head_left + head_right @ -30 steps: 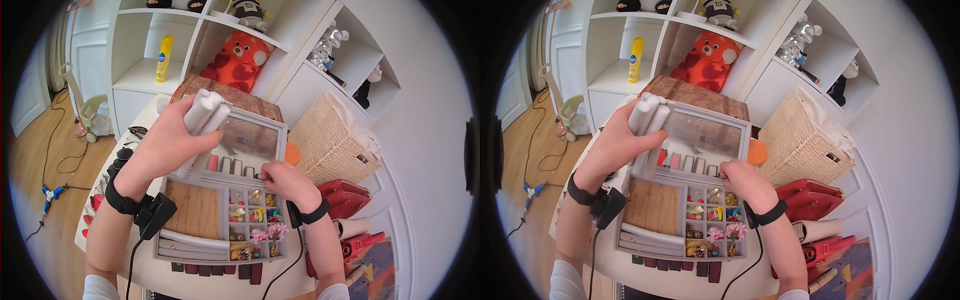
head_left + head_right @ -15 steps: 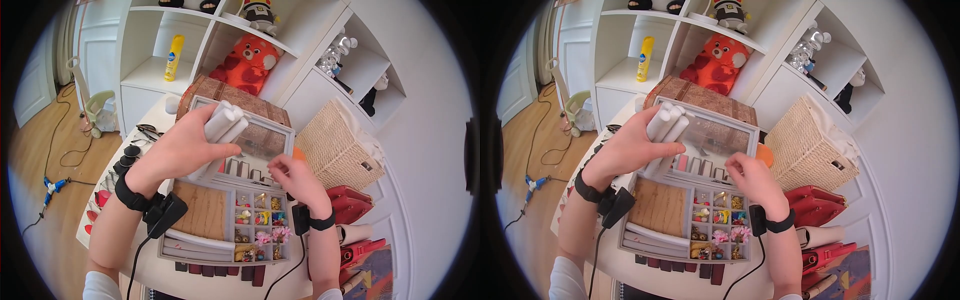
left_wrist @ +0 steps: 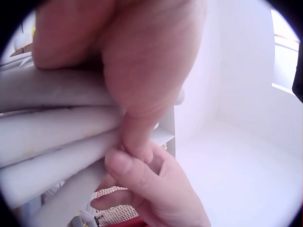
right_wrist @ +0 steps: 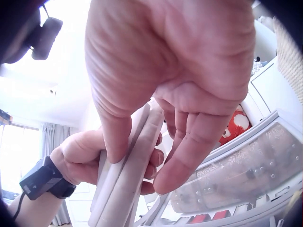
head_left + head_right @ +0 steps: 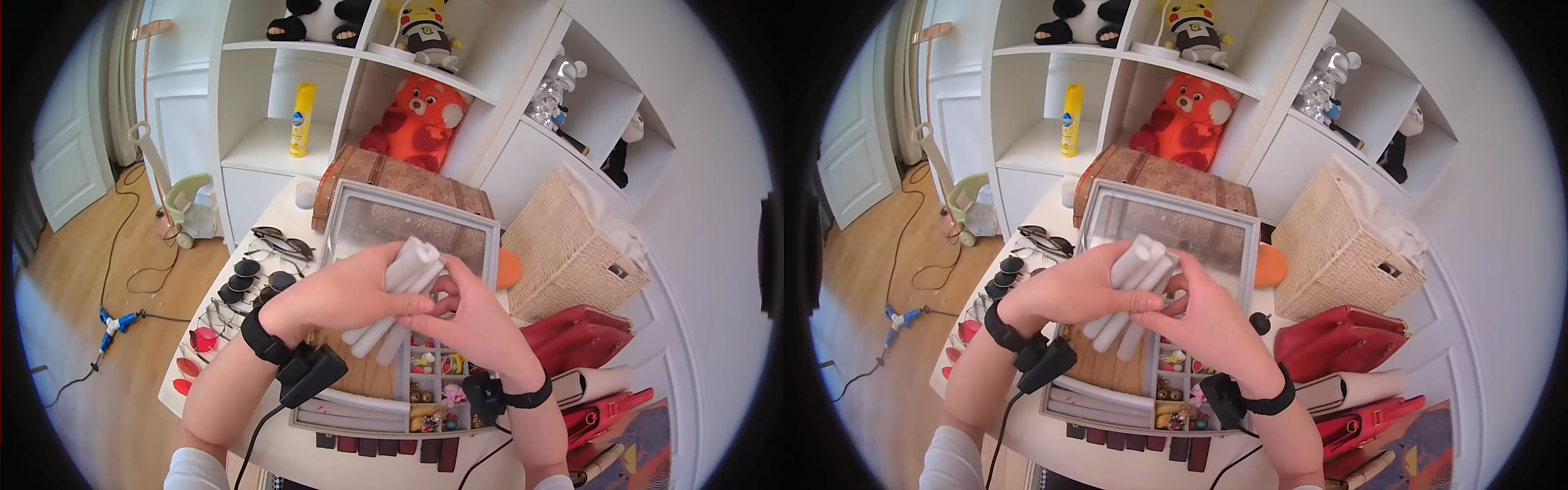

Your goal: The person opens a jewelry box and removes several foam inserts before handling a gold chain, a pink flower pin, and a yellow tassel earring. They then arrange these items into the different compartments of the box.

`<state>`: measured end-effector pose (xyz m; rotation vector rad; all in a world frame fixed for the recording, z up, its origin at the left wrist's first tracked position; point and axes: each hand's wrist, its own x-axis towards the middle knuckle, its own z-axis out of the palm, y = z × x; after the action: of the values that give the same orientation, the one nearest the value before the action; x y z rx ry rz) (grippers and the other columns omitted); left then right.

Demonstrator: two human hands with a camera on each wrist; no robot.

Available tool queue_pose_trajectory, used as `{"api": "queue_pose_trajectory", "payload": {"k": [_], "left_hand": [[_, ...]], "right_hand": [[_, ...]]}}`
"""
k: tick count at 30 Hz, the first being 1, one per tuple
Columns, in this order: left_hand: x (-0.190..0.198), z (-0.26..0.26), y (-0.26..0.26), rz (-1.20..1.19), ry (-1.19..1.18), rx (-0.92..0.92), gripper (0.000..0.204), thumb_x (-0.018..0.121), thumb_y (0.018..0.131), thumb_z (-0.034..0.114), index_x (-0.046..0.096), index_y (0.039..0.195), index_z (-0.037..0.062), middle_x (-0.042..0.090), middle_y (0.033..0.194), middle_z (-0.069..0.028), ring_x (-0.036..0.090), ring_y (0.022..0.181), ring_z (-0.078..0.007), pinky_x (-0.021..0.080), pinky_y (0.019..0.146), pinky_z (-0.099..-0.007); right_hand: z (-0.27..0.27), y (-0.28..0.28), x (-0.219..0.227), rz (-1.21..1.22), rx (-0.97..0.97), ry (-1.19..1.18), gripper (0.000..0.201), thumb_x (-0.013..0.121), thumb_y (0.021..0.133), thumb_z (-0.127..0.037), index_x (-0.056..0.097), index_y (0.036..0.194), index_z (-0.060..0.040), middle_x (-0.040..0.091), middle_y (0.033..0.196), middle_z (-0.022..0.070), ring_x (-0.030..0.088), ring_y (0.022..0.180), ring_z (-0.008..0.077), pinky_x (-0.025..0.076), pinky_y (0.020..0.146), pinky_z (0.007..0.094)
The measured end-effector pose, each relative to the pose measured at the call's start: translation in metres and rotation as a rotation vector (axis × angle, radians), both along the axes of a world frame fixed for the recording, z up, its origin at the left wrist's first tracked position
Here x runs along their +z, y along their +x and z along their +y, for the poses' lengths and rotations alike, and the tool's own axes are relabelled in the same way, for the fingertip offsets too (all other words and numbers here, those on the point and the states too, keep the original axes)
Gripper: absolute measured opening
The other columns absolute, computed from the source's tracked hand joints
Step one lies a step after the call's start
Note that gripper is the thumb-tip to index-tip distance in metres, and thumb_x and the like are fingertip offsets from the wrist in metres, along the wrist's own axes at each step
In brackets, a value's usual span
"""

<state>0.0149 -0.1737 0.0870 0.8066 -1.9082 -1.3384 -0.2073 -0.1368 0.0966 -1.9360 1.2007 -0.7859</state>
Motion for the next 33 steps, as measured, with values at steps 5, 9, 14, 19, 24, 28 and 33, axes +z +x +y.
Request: {"api": "queue_pose_trajectory", "payload": {"k": [5, 9, 14, 19, 24, 28, 33], "left_hand": [[0.001, -0.001, 0.009, -0.249, -0.13, -0.065, 0.058, 0.084, 0.095, 0.035, 0.062, 0.138, 0.0039, 0.074, 0.123, -0.0149, 0.071, 0.112, -0.0249, 0.054, 0.099, -0.0376], [-0.003, -0.006, 0.013, -0.378, -0.139, -0.073, 0.06, 0.084, 0.093, 0.037, 0.062, 0.138, 0.0046, 0.075, 0.117, -0.0166, 0.072, 0.108, -0.0284, 0.055, 0.095, -0.038], [-0.013, -0.002, -0.004, -0.741, -0.203, -0.306, 0.064, 0.085, 0.086, 0.041, 0.065, 0.135, 0.0052, 0.076, 0.11, -0.0201, 0.073, 0.105, -0.0375, 0.055, 0.09, -0.0437], [-0.03, 0.006, -0.01, -0.897, -0.304, -0.396, 0.062, 0.086, 0.081, 0.039, 0.068, 0.131, 0.0059, 0.077, 0.108, -0.0193, 0.072, 0.107, -0.0386, 0.056, 0.091, -0.0454], [-0.015, 0.007, 0.01, -0.847, -0.376, -0.247, 0.054, 0.081, 0.088, 0.036, 0.068, 0.131, 0.0058, 0.077, 0.109, -0.0182, 0.073, 0.107, -0.0381, 0.057, 0.092, -0.0453], [-0.011, 0.002, 0.027, -0.797, -0.396, -0.131, 0.041, 0.07, 0.098, 0.031, 0.067, 0.13, 0.0054, 0.078, 0.106, -0.0173, 0.073, 0.103, -0.0387, 0.057, 0.091, -0.046], [-0.003, 0.0, 0.039, -0.913, -0.398, 0.043, 0.036, 0.065, 0.102, 0.03, 0.068, 0.129, 0.0065, 0.077, 0.101, -0.0202, 0.073, 0.098, -0.0415, 0.057, 0.088, -0.0492]], "right_hand": [[0.002, -0.01, -0.004, 0.083, 0.006, 0.075, 0.081, 0.082, 0.095, -0.02, 0.038, 0.161, -0.0027, 0.07, 0.126, 0.021, 0.077, 0.099, 0.023, 0.063, 0.081, 0.0348], [0.009, -0.013, -0.001, 0.183, 0.015, -0.004, 0.078, 0.08, 0.095, -0.016, 0.039, 0.16, -0.0026, 0.068, 0.132, 0.0213, 0.076, 0.103, 0.0249, 0.063, 0.084, 0.0361], [0.014, -0.023, 0.0, 0.518, 0.298, -0.154, 0.079, 0.079, 0.096, -0.019, 0.039, 0.163, -0.0069, 0.066, 0.131, 0.0198, 0.074, 0.108, 0.0306, 0.059, 0.096, 0.0403], [0.027, -0.023, 0.0, 0.597, 0.34, 0.139, 0.076, 0.077, 0.098, -0.03, 0.042, 0.161, -0.0038, 0.066, 0.133, 0.0238, 0.073, 0.108, 0.0352, 0.059, 0.095, 0.0416], [0.04, -0.025, 0.008, 0.664, 0.244, -0.023, 0.077, 0.077, 0.098, -0.034, 0.043, 0.159, -0.0015, 0.062, 0.142, 0.0233, 0.068, 0.121, 0.0384, 0.056, 0.1, 0.044], [0.053, -0.012, 0.0, 0.612, 0.362, -0.141, 0.082, 0.077, 0.098, -0.039, 0.04, 0.161, -0.0031, 0.052, 0.155, 0.0267, 0.055, 0.14, 0.0439, 0.05, 0.112, 0.0479], [0.054, 0.016, -0.033, 0.772, 0.432, -0.41, 0.104, 0.083, 0.09, -0.046, 0.028, 0.167, -0.0045, 0.032, 0.166, 0.0328, 0.028, 0.157, 0.0522, 0.037, 0.125, 0.0527]]}}
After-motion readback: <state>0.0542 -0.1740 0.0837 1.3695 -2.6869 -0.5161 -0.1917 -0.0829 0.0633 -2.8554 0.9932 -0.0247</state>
